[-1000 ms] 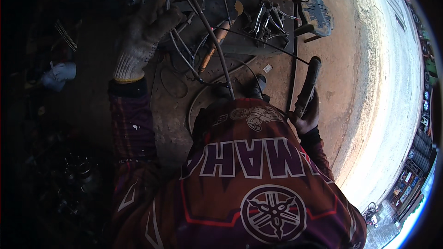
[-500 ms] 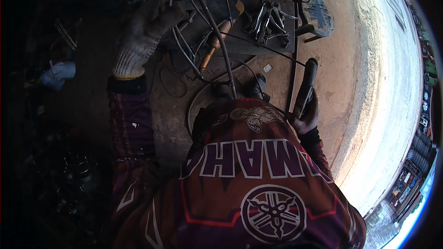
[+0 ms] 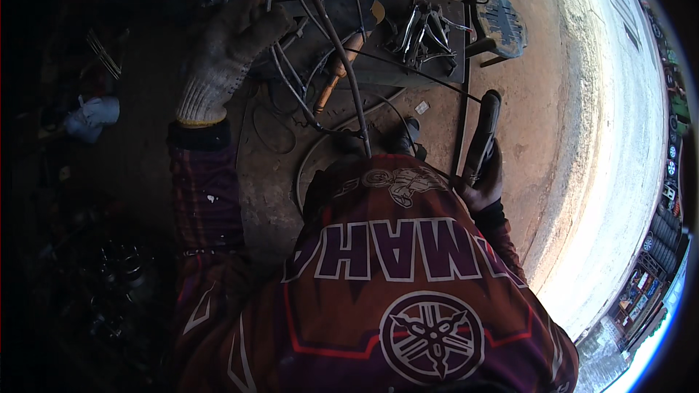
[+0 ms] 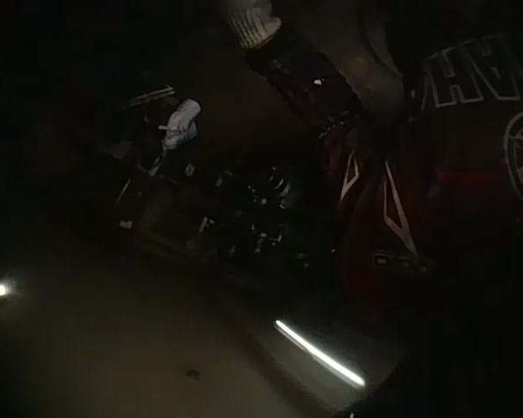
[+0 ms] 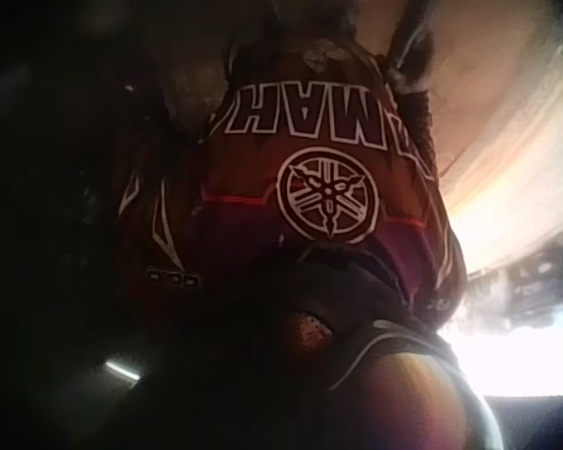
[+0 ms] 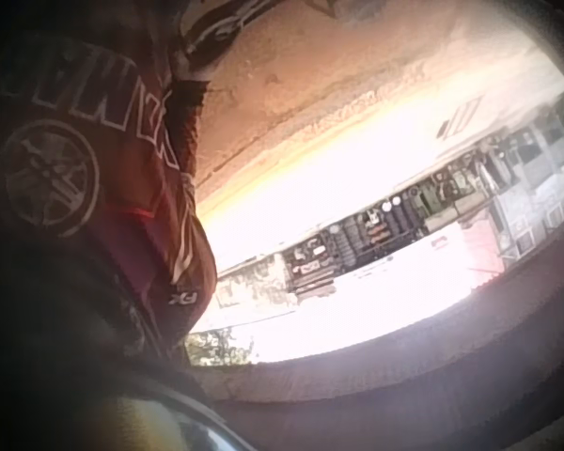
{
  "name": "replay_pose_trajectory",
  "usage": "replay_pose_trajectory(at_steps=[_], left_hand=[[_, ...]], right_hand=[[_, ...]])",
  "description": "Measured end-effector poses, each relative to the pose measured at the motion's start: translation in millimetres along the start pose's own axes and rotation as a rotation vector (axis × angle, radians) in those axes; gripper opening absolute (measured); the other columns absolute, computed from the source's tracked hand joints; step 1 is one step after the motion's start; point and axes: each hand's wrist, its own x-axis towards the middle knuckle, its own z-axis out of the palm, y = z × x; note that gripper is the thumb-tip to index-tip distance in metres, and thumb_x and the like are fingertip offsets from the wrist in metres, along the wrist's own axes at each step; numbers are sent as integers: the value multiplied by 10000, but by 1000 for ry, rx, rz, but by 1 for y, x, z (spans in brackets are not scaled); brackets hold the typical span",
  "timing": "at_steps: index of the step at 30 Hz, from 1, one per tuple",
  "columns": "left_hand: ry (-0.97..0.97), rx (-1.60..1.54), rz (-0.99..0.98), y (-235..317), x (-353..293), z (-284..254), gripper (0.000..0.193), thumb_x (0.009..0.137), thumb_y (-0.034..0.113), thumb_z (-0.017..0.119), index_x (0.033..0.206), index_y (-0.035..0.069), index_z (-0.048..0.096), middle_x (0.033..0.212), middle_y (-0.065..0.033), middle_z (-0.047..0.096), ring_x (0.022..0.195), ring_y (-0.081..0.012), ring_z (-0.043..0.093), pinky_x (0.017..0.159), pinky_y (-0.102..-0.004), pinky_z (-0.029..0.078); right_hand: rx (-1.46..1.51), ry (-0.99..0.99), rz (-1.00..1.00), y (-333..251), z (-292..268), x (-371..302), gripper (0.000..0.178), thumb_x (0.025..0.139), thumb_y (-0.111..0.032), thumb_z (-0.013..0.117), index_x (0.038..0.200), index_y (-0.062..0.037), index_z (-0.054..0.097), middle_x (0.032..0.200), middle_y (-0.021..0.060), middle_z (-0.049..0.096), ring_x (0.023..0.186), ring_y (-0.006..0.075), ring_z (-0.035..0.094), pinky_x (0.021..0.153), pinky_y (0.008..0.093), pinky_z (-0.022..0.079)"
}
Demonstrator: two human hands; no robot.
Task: The person welds metal rods into a frame using a welding electrode holder and then taps the welded joints with a chipping hammer.
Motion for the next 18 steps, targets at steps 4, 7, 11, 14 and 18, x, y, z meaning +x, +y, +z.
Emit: replay_pose_trajectory(at_steps=[4, 7, 11, 14, 18], left_hand=[[45, 58, 91, 2, 0, 7, 291, 993, 119, 424, 1224, -36, 508, 945, -60, 568, 875, -142, 580, 867, -251, 471], [8, -9, -51, 3, 5, 4, 267, 986, 96, 444, 1211, -30, 516, 916, -40, 573, 841, -117, 576, 806, -237, 472], [53, -180, -9, -5, 5, 2, 233, 978, 111, 467, 1164, -8, 541, 826, -3, 547, 736, -75, 538, 724, -229, 447], [-58, 13, 94, -5, 5, 0, 266, 956, 96, 514, 1205, 10, 549, 868, -20, 583, 781, -81, 575, 727, -230, 467], [-64, 285, 183, 7, 2, 2, 305, 935, 87, 562, 1233, 24, 555, 950, -39, 622, 845, -94, 605, 747, -232, 489]], right_hand=[[28, -10, -8, 0, -1, 2, 1083, 604, -381, 814, 1422, 48, 249, 1300, 164, 470, 1201, 251, 483, 1003, 381, 395], [46, -20, -13, 3, -2, 3, 1091, 603, -392, 817, 1422, 50, 248, 1301, 165, 470, 1201, 250, 483, 1001, 382, 398], [54, -20, -27, -1, 1, 5, 1095, 606, -397, 821, 1424, 50, 245, 1306, 166, 467, 1206, 250, 480, 1004, 386, 397], [32, -13, -1, -6, 1, 3, 1097, 617, -400, 818, 1426, 54, 234, 1314, 167, 463, 1212, 253, 475, 1010, 388, 393], [-24, -7, -46, -8, 1, 0, 1055, 622, -331, 811, 1428, 37, 237, 1293, 168, 472, 1188, 258, 494, 992, 392, 410]])
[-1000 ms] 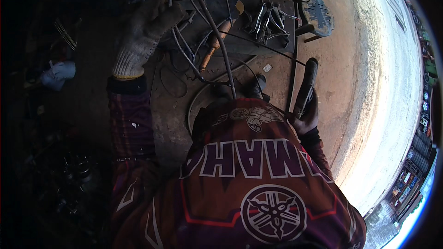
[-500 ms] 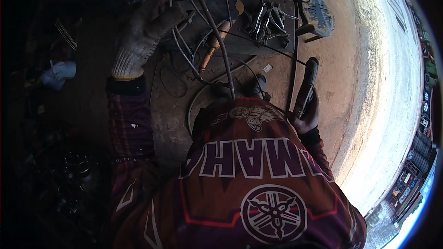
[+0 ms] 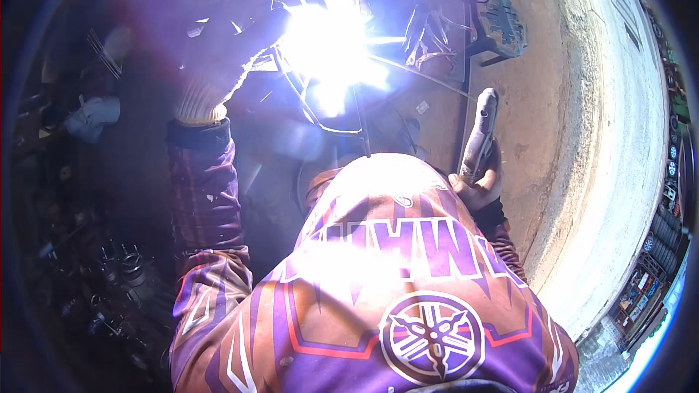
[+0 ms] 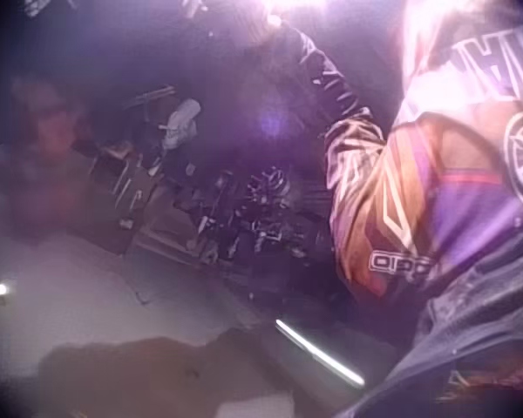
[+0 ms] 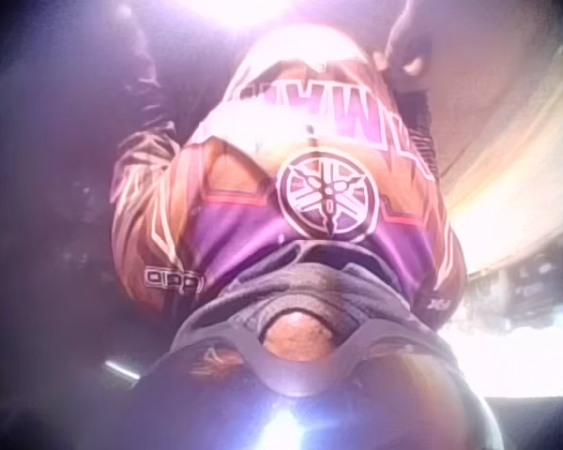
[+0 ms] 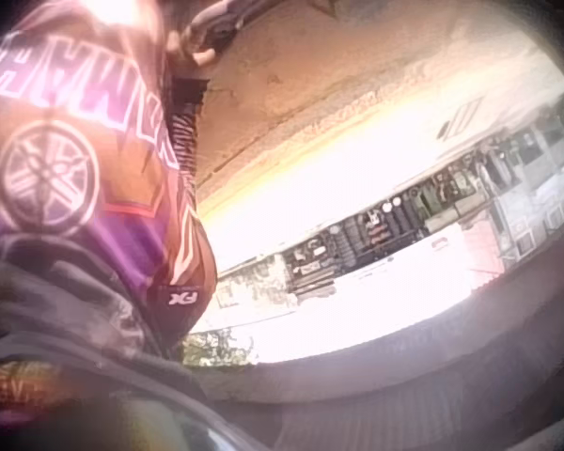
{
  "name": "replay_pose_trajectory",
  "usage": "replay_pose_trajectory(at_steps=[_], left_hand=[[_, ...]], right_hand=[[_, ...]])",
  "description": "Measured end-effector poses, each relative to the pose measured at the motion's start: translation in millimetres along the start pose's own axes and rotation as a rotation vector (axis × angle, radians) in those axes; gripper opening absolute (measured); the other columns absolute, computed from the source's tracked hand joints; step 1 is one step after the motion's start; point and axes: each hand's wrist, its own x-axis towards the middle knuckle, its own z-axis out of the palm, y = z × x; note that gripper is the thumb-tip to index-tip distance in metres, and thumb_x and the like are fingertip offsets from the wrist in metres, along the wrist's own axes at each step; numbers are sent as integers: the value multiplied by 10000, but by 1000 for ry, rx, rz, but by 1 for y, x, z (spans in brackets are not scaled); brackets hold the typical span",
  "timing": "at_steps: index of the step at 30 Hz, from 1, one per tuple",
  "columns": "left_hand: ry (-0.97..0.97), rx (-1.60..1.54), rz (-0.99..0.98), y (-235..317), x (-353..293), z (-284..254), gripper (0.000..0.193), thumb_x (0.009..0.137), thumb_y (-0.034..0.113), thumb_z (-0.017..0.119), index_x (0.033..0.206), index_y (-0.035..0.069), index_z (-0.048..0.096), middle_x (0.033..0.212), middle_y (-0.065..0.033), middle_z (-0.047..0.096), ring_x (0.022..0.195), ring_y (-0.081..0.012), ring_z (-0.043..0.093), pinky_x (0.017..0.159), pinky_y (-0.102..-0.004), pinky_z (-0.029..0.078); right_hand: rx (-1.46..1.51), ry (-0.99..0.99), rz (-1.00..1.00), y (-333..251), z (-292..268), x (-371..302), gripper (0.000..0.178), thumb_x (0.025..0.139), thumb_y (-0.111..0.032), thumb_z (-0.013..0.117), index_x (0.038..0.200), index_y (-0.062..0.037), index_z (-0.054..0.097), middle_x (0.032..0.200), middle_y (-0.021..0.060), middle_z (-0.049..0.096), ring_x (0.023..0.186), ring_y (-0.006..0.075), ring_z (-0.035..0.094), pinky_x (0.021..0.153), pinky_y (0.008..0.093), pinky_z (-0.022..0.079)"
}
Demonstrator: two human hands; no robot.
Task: The person welds metal rods into a frame using a welding electrode holder and then taps the welded joints with a chipping hammer.
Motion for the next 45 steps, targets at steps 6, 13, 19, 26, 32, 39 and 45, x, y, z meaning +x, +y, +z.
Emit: replay_pose_trajectory(at_steps=[6, 13, 19, 26, 32, 39, 45], left_hand=[[-3, 21, -6, -1, -2, -5, 333, 912, 90, 609, 1237, 33, 563, 1017, -45, 637, 897, -101, 617, 764, -232, 504], [144, -121, -120, 1, 2, 4, 382, 865, 102, 693, 1226, 44, 583, 1115, -50, 651, 966, -113, 631, 810, -248, 529], [83, -298, -154, 4, -8, 6, 386, 917, 126, 599, 1279, 24, 512, 1191, -87, 606, 1033, -160, 613, 848, -259, 524], [-1, -741, -238, -16, -8, -4, 399, 978, 153, 490, 1341, 0, 429, 1280, -130, 554, 1111, -215, 591, 892, -272, 518], [-206, -927, -309, -61, -7, -38, 446, 996, 171, 447, 1395, -15, 376, 1334, -178, 503, 1153, -214, 572, 810, -252, 528], [-25, -183, -92, -27, -1, -14, 447, 964, 128, 498, 1372, -29, 406, 1197, -146, 590, 1104, -214, 597, 909, -288, 505], [-24, -230, -98, -22, -6, -26, 443, 965, 127, 502, 1369, -30, 408, 1203, -143, 588, 1116, -220, 590, 922, -295, 501]], right_hand=[[-18, 16, 48, -8, 1, 1, 901, 589, -163, 763, 1369, -5, 340, 1186, 126, 511, 1081, 232, 544, 918, 381, 452], [77, 80, -16, -7, 5, 0, 838, 595, -170, 753, 1336, -15, 396, 1110, 60, 526, 1019, 186, 538, 878, 342, 449], [-156, 63, -146, -10, 7, 6, 775, 628, -215, 790, 1275, -18, 411, 1050, 35, 512, 979, 165, 525, 844, 327, 451], [-46, 1, -19, 4, 2, 0, 1015, 621, -281, 809, 1407, 47, 256, 1240, 145, 511, 1195, 233, 491, 980, 353, 415], [-72, 22, -17, 4, 3, 1, 1045, 611, -350, 815, 1401, 59, 267, 1231, 159, 523, 1169, 250, 515, 977, 373, 421], [33, -15, -7, 3, 4, 7, 1046, 610, -398, 817, 1375, 80, 286, 1230, 154, 515, 1134, 238, 519, 952, 367, 425], [23, 33, 61, -16, 6, 4, 839, 581, -160, 745, 1326, -27, 383, 1110, 85, 521, 1016, 206, 537, 883, 366, 454]])
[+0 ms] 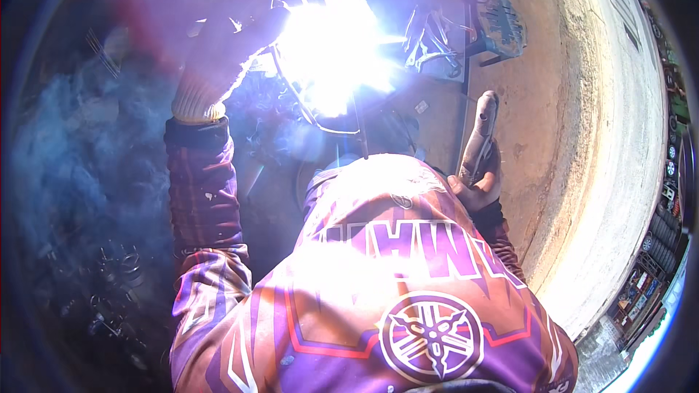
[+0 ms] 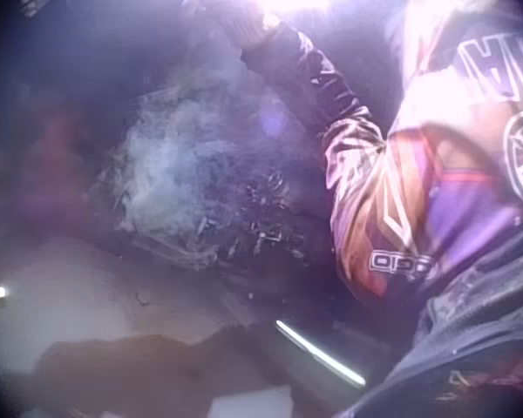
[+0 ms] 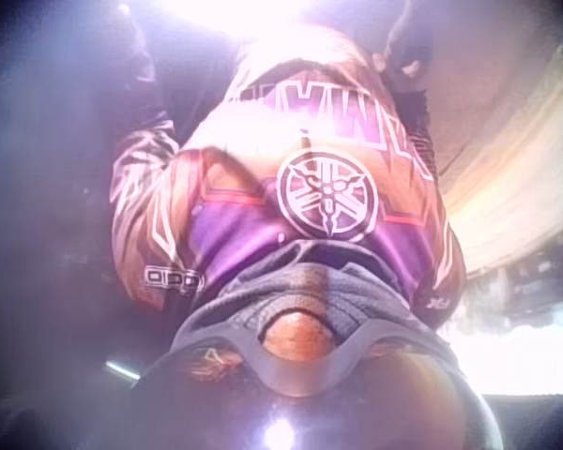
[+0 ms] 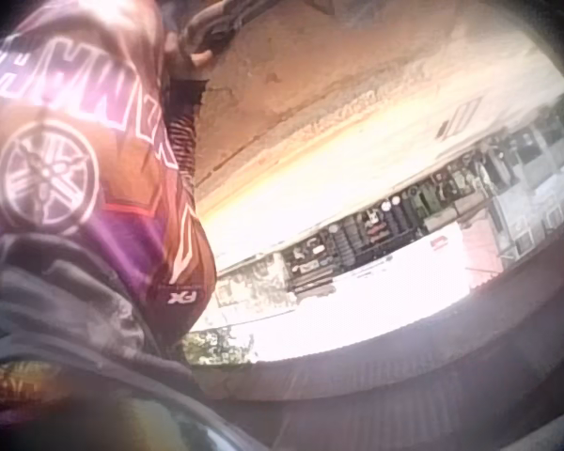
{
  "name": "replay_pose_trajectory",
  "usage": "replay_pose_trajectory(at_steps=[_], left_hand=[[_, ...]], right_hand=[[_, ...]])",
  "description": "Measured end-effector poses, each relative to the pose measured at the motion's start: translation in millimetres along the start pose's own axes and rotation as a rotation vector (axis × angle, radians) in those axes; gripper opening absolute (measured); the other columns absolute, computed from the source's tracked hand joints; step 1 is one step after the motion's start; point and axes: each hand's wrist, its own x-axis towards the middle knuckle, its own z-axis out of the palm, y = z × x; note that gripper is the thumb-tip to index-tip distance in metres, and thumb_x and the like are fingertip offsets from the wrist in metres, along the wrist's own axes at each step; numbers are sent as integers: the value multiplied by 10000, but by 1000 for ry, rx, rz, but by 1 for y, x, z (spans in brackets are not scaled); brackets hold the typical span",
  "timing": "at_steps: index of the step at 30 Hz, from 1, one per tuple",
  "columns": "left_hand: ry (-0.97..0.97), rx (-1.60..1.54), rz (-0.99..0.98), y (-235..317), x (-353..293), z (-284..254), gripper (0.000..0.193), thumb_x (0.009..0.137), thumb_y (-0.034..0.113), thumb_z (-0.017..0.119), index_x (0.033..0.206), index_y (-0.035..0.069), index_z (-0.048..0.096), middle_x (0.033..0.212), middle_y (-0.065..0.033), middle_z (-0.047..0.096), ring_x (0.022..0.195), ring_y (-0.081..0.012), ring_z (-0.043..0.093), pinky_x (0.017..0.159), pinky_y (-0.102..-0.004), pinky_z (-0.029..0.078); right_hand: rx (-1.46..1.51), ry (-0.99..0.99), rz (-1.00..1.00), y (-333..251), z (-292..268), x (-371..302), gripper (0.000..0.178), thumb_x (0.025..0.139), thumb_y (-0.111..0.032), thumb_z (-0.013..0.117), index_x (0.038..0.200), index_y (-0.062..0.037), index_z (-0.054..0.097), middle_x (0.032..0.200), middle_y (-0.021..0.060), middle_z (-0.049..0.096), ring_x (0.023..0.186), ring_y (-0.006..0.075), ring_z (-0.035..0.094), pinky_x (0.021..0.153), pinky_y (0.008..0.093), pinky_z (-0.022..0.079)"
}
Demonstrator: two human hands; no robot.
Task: The person welds metal rods into a frame using a welding electrode holder and then taps the welded joints with a chipping hammer.
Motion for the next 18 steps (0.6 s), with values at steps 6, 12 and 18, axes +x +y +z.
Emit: replay_pose_trajectory(at_steps=[6, 12, 18], left_hand=[[-7, 65, 16, -1, 2, 8, 440, 966, 125, 506, 1365, -31, 412, 1210, -139, 585, 1132, -228, 582, 938, -304, 496], [42, 120, 18, 2, -6, 12, 436, 966, 124, 510, 1362, -32, 415, 1217, -135, 583, 1147, -236, 574, 954, -313, 491], [92, 271, 27, 7, -8, 16, 432, 967, 122, 514, 1358, -33, 418, 1224, -131, 580, 1163, -245, 565, 970, -322, 486]], right_hand=[[45, -8, -96, 5, 0, 2, 865, 604, -148, 746, 1363, -8, 358, 1175, 91, 500, 1082, 193, 504, 919, 348, 427], [-111, 52, -27, 15, 2, 6, 714, 655, -230, 793, 1229, -4, 435, 997, 53, 525, 895, 144, 530, 767, 293, 448], [52, 66, 13, 25, 3, -1, 943, 626, -268, 802, 1380, 11, 308, 1143, 100, 495, 1036, 193, 501, 871, 332, 423]])
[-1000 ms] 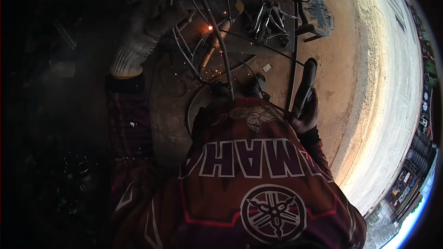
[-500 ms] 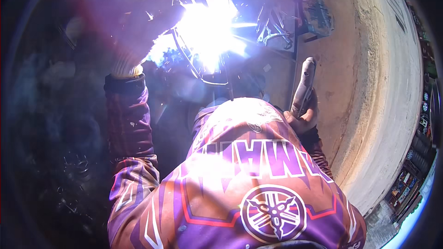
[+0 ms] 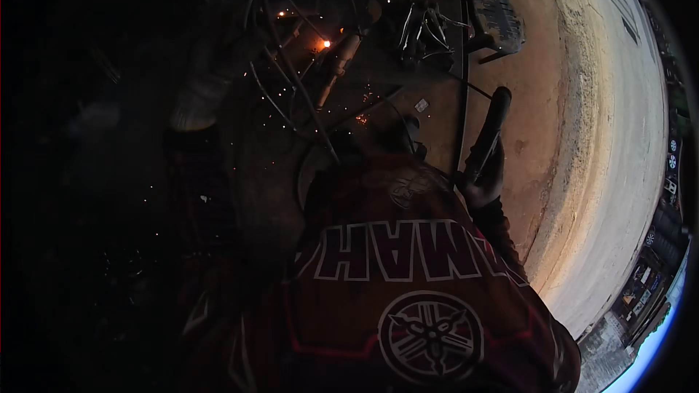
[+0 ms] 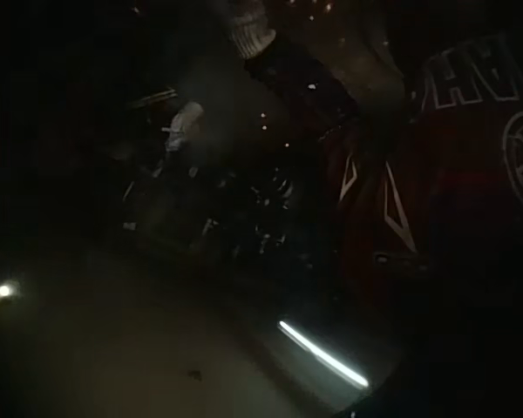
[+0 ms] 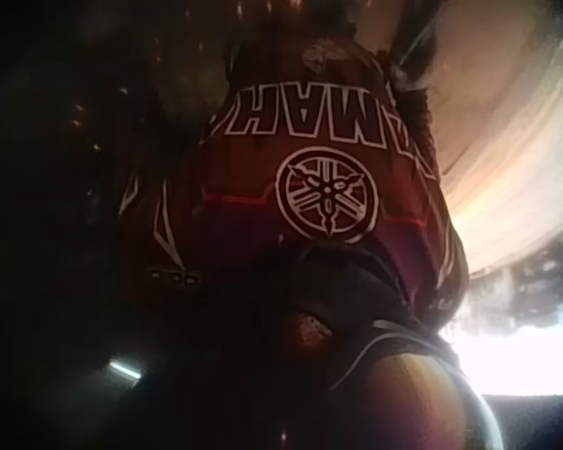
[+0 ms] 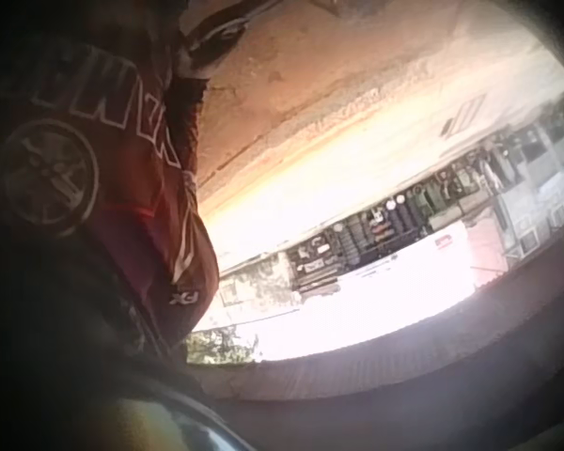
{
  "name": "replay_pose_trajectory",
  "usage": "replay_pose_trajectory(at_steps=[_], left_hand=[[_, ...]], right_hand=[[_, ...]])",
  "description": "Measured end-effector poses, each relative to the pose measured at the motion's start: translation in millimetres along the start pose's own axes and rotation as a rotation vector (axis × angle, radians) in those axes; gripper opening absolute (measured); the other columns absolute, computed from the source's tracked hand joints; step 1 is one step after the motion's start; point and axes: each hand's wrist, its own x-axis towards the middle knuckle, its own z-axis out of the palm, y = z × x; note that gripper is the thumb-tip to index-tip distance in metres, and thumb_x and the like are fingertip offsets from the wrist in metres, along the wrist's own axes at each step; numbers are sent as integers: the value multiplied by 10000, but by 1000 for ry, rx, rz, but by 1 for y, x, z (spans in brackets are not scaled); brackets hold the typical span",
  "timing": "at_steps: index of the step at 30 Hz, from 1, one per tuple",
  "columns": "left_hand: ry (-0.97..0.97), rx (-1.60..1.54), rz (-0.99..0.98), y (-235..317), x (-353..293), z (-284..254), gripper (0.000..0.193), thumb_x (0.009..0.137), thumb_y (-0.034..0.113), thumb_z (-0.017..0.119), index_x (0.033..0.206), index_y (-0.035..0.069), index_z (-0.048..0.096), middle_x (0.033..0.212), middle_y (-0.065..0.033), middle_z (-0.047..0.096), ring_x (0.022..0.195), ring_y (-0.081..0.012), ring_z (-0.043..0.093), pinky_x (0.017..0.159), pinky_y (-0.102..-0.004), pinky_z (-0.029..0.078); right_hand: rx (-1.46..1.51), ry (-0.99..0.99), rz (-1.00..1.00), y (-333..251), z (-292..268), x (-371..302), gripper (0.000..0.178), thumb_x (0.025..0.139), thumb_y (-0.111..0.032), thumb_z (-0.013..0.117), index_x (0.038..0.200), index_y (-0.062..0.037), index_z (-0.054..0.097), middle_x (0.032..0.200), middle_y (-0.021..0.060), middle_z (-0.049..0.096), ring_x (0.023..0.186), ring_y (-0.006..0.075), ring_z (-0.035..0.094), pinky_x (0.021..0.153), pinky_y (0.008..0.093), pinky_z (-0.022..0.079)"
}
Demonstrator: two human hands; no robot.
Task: The person welds metal rods into a frame using a welding electrode holder and then taps the welded joints with a chipping hammer.
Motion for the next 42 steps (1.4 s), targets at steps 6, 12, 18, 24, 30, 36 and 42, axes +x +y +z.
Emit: replay_pose_trajectory(at_steps=[6, 12, 18, 24, 30, 36, 42], left_hand=[[-13, -296, -21, -64, -13, -25, 436, 959, 133, 541, 1348, -30, 433, 1256, -131, 565, 1199, -254, 540, 987, -326, 476], [109, -282, -122, -26, -9, -7, 372, 925, 95, 592, 1275, -9, 524, 1263, -150, 573, 1148, -245, 576, 915, -298, 506], [274, -187, -92, -16, -12, -8, 309, 938, 129, 560, 1217, -4, 563, 1130, -137, 641, 948, -201, 655, 710, -292, 539], [318, -66, -294, -16, -10, -16, 369, 910, 163, 581, 1240, 4, 542, 1079, -131, 648, 907, -196, 655, 707, -314, 539], [261, -358, -253, -25, -18, -25, 496, 876, 179, 616, 1317, 22, 451, 1101, -134, 624, 956, -227, 639, 773, -349, 548], [195, -449, -179, -15, -19, -22, 570, 873, 173, 613, 1375, 39, 380, 1163, -147, 594, 1015, -249, 622, 824, -376, 541], [122, -557, -162, -11, -22, -21, 648, 869, 168, 609, 1433, 57, 309, 1224, -159, 565, 1074, -271, 605, 876, -404, 534]], right_hand=[[36, 11, -36, 18, -4, 1, 1083, 601, -411, 828, 1413, 28, 262, 1159, 108, 479, 1031, 194, 486, 883, 334, 412], [51, 88, -10, 32, -8, -5, 1095, 598, -452, 833, 1405, 35, 275, 1154, 98, 467, 1008, 188, 479, 875, 330, 403], [127, 88, 46, 31, -8, -3, 1104, 610, -470, 816, 1416, 45, 264, 1354, 164, 442, 1261, 268, 435, 1045, 389, 346], [137, 143, 94, 44, -14, 1, 1102, 605, -489, 814, 1417, 25, 274, 1281, 135, 473, 1189, 249, 462, 1008, 384, 366], [235, 181, 0, 52, -10, 15, 899, 649, -328, 816, 1349, -29, 337, 976, 26, 496, 773, 99, 521, 643, 250, 470], [187, 173, 40, 57, -7, 20, 937, 642, -398, 801, 1353, -9, 330, 948, 23, 487, 767, 107, 504, 666, 263, 449], [252, 196, 101, 57, -7, 22, 929, 639, -434, 787, 1336, -8, 344, 949, 30, 478, 796, 121, 504, 709, 282, 448]])
